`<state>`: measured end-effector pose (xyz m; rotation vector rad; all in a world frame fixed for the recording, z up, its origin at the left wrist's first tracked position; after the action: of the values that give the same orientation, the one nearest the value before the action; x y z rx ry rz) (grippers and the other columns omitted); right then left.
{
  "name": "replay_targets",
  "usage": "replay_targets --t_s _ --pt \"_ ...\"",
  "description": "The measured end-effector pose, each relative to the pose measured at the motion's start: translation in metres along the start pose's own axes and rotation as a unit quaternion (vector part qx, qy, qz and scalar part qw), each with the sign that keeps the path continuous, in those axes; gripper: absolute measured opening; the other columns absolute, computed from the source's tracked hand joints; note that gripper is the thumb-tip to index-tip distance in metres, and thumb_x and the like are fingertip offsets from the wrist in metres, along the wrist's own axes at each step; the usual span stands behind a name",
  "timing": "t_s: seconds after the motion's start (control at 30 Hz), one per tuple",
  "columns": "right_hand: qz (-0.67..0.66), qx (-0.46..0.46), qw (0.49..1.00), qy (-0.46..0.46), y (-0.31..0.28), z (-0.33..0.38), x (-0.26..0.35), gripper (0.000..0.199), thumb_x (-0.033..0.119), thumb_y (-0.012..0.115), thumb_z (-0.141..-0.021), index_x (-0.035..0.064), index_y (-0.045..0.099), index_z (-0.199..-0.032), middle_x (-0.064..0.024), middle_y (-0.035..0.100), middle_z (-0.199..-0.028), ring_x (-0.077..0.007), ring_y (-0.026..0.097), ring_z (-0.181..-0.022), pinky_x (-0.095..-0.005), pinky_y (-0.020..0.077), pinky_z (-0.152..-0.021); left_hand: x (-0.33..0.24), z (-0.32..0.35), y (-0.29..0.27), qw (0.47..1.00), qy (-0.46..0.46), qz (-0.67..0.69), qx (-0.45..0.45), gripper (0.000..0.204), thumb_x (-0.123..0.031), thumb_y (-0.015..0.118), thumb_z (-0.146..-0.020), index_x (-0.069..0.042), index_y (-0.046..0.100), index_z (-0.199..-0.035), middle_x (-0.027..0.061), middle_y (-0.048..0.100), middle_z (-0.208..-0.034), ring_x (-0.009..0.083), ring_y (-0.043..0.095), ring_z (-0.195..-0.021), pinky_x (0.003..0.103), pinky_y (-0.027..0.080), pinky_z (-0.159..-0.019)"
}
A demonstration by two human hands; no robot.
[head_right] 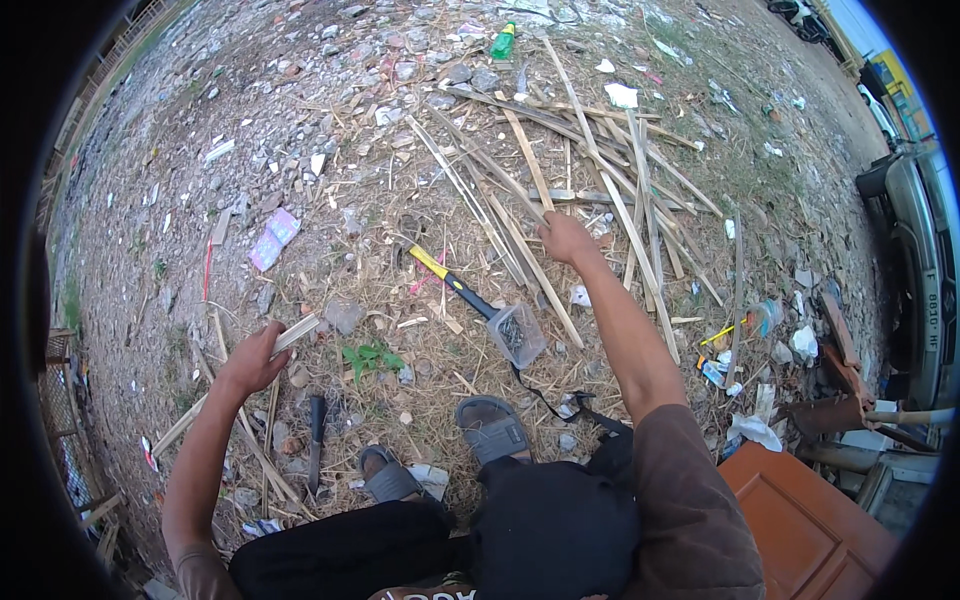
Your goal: The person shaves a thin strip of bamboo using a large knife by hand. They hold the strip in one hand and repeatedly scrape the knife blade along its length to smooth it.
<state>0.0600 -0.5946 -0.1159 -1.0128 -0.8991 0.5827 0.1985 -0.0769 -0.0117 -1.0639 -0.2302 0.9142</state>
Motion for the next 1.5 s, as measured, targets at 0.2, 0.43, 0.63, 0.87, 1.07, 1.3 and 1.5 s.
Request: replay_targets --t_s 0.2,0.43,0.63,0.87,1.07,1.3,1.5 --pt "-0.674 0.146 0.717 0.102 0.042 0.066 0.075 0.024 0.025 0.052 -0.1 0.0032 0.06 -0.093 -0.0005 0.057 -0.078 -0.0097 0.051 -0.067 -0.0255 0.0435 -0.062 -0.007 -0.039 0.008 0.996 0.057 0.052 -0.051 0.035 -0.015 0.057 -0.088 -0.005 0.039 -0.116 0.0256 0.056 -0.104 0.045 0.058 -0.098 0.052 0.047 -0.082" --pt "-0.618 0.221 0.753 0.048 0.07 0.167 0.16 0.021 0.02 0.069 -0.091 0.0025 0.064 -0.101 0.0013 0.061 -0.085 -0.0075 0.055 -0.075 -0.0258 0.0469 -0.071 0.046 -0.071 0.054 0.985 -0.101 0.125 -0.059 0.05 -0.028 0.054 -0.094 -0.002 0.034 -0.132 0.0324 0.062 -0.093 0.0488 0.06 -0.088 0.052 0.047 -0.079" --pt "-0.566 0.383 0.73 -0.002 0.119 0.212 0.22 0.022 0.017 0.072 -0.087 0.0014 0.067 -0.101 0.001 0.064 -0.086 -0.006 0.058 -0.079 -0.0227 0.0456 -0.073 0.125 -0.033 0.048 0.964 -0.163 0.157 -0.139 0.066 -0.028 0.058 -0.091 -0.001 0.024 -0.141 0.0333 0.063 -0.097 0.0491 0.062 -0.092 0.053 0.046 -0.081" --pt "-0.548 0.449 0.705 -0.034 0.142 0.233 0.25 0.023 0.018 0.072 -0.088 0.0012 0.067 -0.104 -0.0005 0.066 -0.089 -0.0067 0.06 -0.081 -0.0237 0.0467 -0.073 0.177 0.005 0.026 0.935 -0.213 0.033 -0.282 0.083 -0.009 0.063 -0.083 -0.005 0.013 -0.149 0.0362 0.038 -0.136 0.0524 0.047 -0.117 0.048 0.04 -0.104" --pt "-0.564 0.433 0.702 -0.044 0.154 0.244 0.268 0.021 0.017 0.072 -0.088 0.0007 0.067 -0.101 -0.0009 0.067 -0.086 -0.0069 0.06 -0.078 -0.0236 0.0479 -0.07 0.081 -0.025 0.035 0.923 -0.165 0.339 -0.077 0.068 -0.038 0.061 -0.092 -0.004 0.029 -0.142 0.0201 0.056 -0.125 0.033 0.054 -0.116 0.047 0.043 -0.098" --pt "-0.487 0.399 0.758 -0.169 0.162 0.248 0.304 0.03 0.031 0.07 -0.089 0.002 0.066 -0.091 -0.0039 0.065 -0.074 -0.0093 0.056 -0.068 -0.0291 0.0439 -0.062 -0.069 -0.008 0.08 0.731 -0.133 0.669 -0.03 0.058 -0.019 0.044 -0.103 -0.017 0.01 -0.149 0.0108 0.061 -0.1 0.0195 0.065 -0.077 0.037 0.056 -0.074" --pt "-0.398 0.374 0.812 -0.204 0.143 0.244 0.301 0.029 0.028 0.067 -0.087 0.002 0.063 -0.099 -0.0106 0.067 -0.084 -0.0212 0.064 -0.077 -0.0359 0.0494 -0.072 -0.028 0.015 0.027 0.768 -0.135 0.615 -0.12 0.049 -0.014 0.039 -0.103 -0.023 0.021 -0.148 0.008 0.058 -0.094 0.0155 0.065 -0.072 0.032 0.056 -0.068"
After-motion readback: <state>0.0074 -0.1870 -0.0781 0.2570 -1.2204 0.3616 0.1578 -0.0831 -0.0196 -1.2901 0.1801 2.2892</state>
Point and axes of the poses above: each hand's wrist, its own z-axis away from the middle knuckle, its own y-axis out of the palm, x = y × z, the point moved 9 cm from there along -z, towards the middle knuckle
